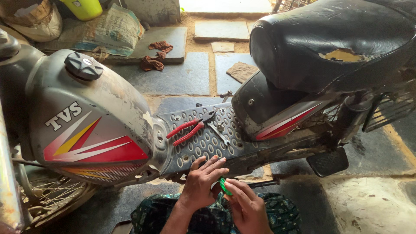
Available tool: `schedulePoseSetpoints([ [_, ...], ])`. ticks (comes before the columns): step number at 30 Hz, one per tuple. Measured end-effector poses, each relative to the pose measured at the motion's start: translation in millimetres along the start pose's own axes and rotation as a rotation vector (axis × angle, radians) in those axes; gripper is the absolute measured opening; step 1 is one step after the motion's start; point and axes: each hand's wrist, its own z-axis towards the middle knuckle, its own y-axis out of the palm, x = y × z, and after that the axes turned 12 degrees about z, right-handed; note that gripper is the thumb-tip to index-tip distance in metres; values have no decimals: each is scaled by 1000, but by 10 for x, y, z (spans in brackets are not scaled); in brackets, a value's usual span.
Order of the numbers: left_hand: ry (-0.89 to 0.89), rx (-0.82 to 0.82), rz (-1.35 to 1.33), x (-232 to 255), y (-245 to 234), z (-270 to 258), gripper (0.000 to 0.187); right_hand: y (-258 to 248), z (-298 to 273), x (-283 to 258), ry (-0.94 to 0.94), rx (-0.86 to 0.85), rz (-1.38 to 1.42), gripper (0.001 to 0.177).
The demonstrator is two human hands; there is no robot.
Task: The person connects wires and works on the electrical components of a moped using a screwdriver.
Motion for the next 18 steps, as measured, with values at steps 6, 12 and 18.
schedulePoseSetpoints([
  [6,20,-68,7,-30,-35,8,66,90,-4,12,-15,108,-64,39],
  [12,2,5,-71,-72,28,-21,52,222,58,63,-67,256,-92,44],
  [18,-22,3,-86,-63,37,-21,46,146,99,107,-67,325,-145,34],
])
